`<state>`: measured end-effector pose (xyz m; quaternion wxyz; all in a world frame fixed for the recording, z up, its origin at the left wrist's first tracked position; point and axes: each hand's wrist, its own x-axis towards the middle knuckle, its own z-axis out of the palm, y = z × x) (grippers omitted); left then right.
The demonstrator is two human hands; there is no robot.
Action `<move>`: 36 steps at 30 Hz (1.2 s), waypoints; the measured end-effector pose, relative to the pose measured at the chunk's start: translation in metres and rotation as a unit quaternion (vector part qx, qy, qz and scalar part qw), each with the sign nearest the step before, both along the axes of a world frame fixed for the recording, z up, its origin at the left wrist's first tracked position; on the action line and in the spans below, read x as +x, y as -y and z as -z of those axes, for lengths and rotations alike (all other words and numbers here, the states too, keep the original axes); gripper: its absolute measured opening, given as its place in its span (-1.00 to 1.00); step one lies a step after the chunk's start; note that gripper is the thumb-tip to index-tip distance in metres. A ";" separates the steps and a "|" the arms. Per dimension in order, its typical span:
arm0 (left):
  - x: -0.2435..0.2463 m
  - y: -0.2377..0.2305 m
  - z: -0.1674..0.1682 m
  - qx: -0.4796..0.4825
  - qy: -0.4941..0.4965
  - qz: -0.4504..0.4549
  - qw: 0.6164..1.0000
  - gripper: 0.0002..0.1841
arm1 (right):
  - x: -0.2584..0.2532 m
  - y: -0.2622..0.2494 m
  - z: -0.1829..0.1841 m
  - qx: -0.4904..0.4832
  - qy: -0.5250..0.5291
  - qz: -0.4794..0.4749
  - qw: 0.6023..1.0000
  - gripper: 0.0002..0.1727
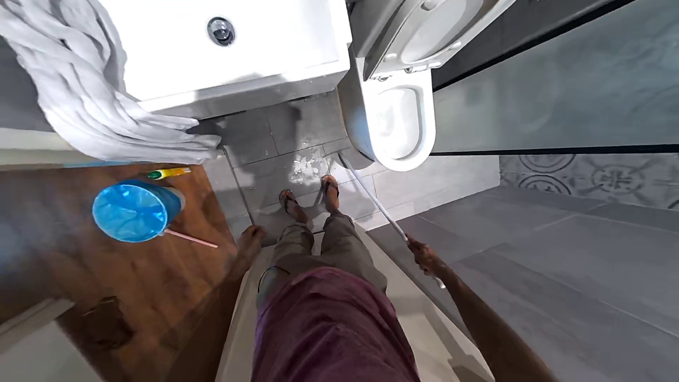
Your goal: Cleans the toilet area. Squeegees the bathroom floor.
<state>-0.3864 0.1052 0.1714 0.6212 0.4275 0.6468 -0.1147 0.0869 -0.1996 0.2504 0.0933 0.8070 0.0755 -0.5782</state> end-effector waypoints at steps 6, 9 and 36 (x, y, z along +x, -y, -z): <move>-0.005 0.022 0.009 -0.004 0.004 -0.048 0.999 -0.61 | -0.001 -0.048 -0.035 0.073 -0.003 -0.038 0.997 -0.45; -0.026 0.038 -0.006 -0.008 -0.001 -0.073 0.997 -0.60 | -0.023 -0.134 0.004 0.126 0.014 -0.044 0.991 -0.46; 0.098 -0.006 -0.030 0.042 0.129 -0.021 0.991 -0.63 | 0.023 0.006 -0.028 0.072 0.051 -0.183 0.979 -0.46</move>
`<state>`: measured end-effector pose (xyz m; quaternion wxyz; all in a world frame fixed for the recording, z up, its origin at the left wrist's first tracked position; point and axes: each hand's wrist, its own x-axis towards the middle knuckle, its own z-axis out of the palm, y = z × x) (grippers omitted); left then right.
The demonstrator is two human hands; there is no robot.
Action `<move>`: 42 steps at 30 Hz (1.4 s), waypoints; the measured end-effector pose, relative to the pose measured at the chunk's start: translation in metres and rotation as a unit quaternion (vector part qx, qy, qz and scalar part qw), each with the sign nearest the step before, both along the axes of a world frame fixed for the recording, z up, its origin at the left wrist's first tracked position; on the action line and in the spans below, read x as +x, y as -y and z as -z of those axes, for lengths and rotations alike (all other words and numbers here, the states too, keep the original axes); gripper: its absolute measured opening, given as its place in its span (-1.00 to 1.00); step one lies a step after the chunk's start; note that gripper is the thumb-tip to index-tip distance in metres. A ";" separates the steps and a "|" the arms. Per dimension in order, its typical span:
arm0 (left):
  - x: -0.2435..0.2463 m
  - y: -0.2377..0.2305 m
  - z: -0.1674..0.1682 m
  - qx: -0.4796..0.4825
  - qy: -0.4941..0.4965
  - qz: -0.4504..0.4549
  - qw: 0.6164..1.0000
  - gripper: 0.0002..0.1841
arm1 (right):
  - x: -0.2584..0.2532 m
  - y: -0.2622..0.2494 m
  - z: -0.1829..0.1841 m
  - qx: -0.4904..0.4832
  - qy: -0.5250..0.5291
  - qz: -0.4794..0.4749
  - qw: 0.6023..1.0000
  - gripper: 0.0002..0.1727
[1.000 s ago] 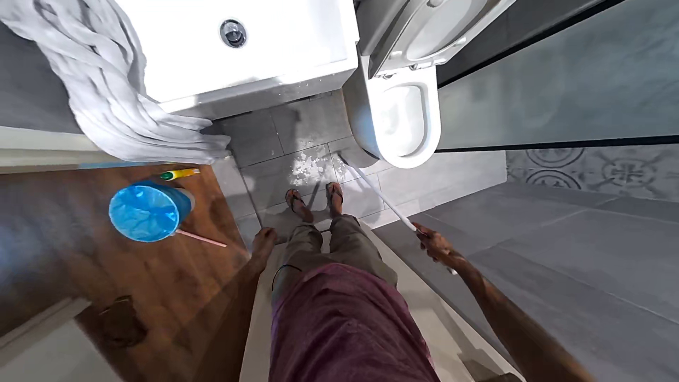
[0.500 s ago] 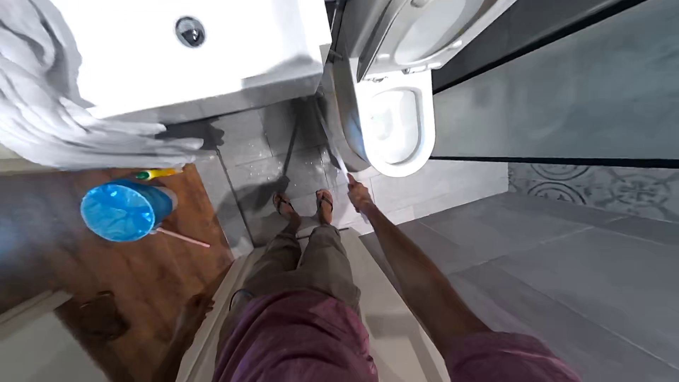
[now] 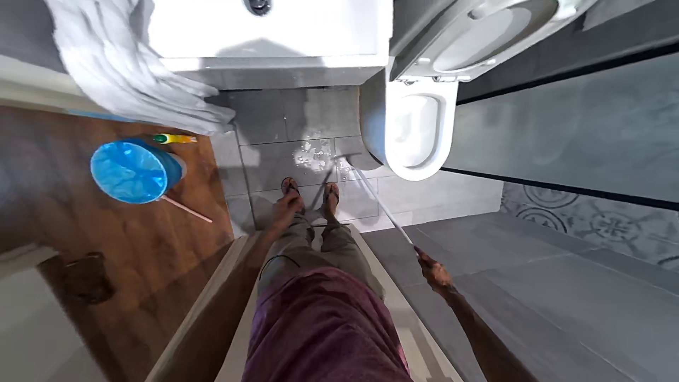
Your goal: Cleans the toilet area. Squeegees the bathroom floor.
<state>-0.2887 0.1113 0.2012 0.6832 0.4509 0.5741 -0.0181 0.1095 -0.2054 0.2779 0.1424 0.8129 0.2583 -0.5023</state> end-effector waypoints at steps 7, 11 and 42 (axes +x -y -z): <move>-0.133 0.063 0.004 -0.032 -0.139 -0.024 0.989 -0.60 | -0.119 -0.266 0.122 0.123 -0.062 -0.002 0.990 -0.39; -0.202 0.088 -0.034 -0.026 -0.253 -0.102 0.962 -0.61 | -0.174 -0.372 0.145 0.114 -0.102 0.015 0.988 -0.36; -0.215 0.092 -0.026 -0.033 -0.221 -0.136 0.965 -0.60 | -0.247 -0.380 0.151 0.106 -0.074 -0.059 0.990 -0.31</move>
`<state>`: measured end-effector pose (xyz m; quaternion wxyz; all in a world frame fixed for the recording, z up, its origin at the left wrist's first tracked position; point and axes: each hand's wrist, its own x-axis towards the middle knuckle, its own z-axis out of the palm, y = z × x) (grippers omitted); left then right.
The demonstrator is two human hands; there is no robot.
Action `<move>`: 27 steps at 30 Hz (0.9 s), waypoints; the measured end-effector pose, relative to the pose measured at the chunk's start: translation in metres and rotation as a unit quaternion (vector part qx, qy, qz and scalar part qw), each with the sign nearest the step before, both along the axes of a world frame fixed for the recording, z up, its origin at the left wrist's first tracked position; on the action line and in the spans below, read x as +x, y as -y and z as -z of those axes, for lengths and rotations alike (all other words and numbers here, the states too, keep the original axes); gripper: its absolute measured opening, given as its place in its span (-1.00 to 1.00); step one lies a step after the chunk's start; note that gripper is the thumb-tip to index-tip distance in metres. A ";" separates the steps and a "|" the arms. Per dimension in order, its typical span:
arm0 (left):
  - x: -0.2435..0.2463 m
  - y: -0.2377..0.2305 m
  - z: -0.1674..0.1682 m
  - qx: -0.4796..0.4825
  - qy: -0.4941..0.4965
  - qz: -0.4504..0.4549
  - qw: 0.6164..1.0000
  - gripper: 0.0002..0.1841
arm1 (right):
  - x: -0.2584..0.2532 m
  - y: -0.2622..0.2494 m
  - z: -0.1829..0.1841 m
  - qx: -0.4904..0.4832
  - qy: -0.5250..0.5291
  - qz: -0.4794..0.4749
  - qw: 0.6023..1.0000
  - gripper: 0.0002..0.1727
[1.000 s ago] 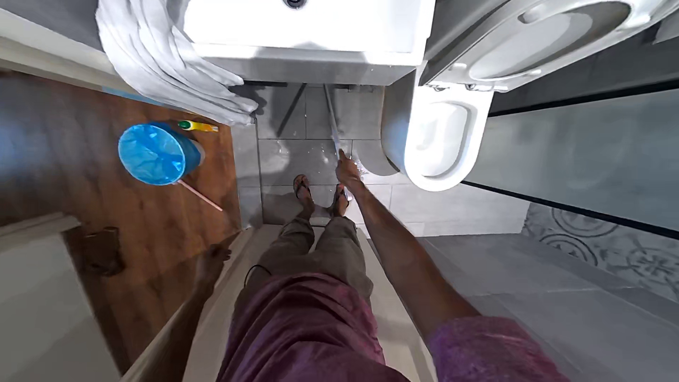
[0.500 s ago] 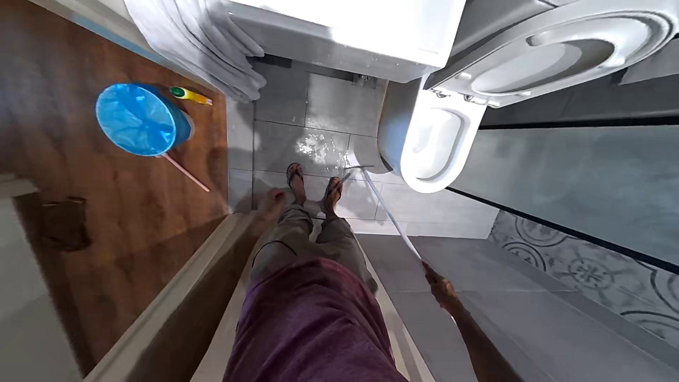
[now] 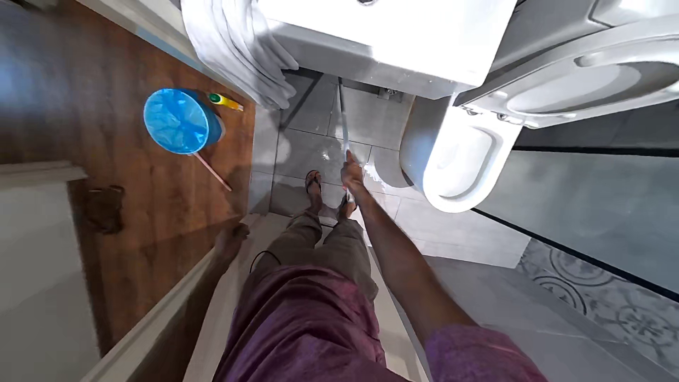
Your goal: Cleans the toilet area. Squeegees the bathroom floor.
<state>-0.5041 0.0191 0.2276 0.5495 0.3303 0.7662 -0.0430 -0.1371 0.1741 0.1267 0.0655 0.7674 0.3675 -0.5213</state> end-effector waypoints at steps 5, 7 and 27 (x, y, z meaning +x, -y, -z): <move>-0.008 0.001 0.004 0.008 -0.011 -0.052 0.999 -0.65 | 0.008 0.059 0.000 -0.015 0.017 -0.056 0.998 -0.33; 0.007 -0.001 0.015 -0.013 0.015 -0.038 0.999 -0.64 | 0.048 0.124 -0.014 -0.038 0.019 -0.113 0.993 -0.33; 0.042 -0.003 0.033 -0.051 0.083 0.022 0.995 -0.62 | 0.016 0.063 -0.007 0.003 0.015 -0.124 0.992 -0.40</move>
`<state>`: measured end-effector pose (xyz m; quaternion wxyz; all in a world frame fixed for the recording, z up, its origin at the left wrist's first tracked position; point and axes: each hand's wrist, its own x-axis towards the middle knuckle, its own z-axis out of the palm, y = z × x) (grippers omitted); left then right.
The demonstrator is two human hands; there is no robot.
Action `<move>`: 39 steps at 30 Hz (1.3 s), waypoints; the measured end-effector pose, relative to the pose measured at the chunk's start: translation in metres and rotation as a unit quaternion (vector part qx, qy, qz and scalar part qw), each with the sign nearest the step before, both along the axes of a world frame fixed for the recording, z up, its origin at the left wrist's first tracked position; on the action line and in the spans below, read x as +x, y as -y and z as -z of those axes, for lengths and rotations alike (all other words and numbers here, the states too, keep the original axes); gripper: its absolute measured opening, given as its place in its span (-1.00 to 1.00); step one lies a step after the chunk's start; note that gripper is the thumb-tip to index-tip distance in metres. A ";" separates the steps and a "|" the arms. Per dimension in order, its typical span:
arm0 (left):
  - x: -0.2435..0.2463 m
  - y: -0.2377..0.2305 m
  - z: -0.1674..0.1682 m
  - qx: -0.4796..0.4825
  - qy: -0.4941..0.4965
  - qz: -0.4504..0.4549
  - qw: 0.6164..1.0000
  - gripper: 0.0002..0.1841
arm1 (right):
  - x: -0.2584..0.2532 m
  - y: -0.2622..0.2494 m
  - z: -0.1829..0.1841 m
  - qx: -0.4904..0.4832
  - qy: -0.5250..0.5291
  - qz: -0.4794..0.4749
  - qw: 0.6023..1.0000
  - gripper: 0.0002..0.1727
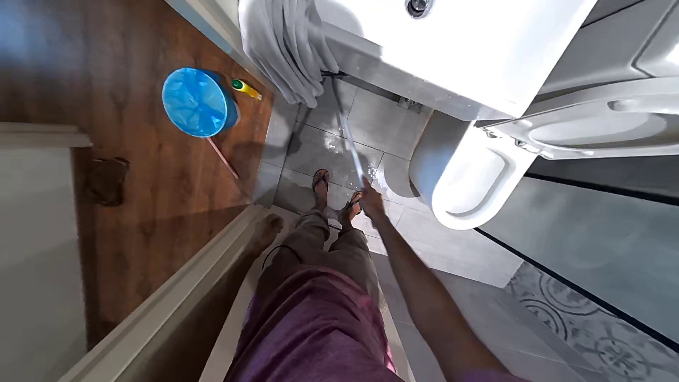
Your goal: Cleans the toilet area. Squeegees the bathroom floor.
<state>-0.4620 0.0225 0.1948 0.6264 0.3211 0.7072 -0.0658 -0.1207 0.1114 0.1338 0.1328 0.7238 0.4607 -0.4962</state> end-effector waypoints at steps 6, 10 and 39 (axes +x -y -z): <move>-0.051 0.010 -0.017 -0.007 -0.081 -0.060 0.995 -0.63 | -0.034 0.027 -0.006 -0.046 0.003 -0.038 0.998 -0.35; -0.044 -0.008 0.002 -0.008 -0.077 -0.056 0.995 -0.65 | 0.069 0.093 -0.041 -0.129 0.085 -0.131 0.979 -0.36; 0.281 -0.051 0.043 0.001 0.007 -0.212 0.977 -0.44 | 0.087 -0.033 -0.055 0.041 -0.112 -0.314 0.942 -0.45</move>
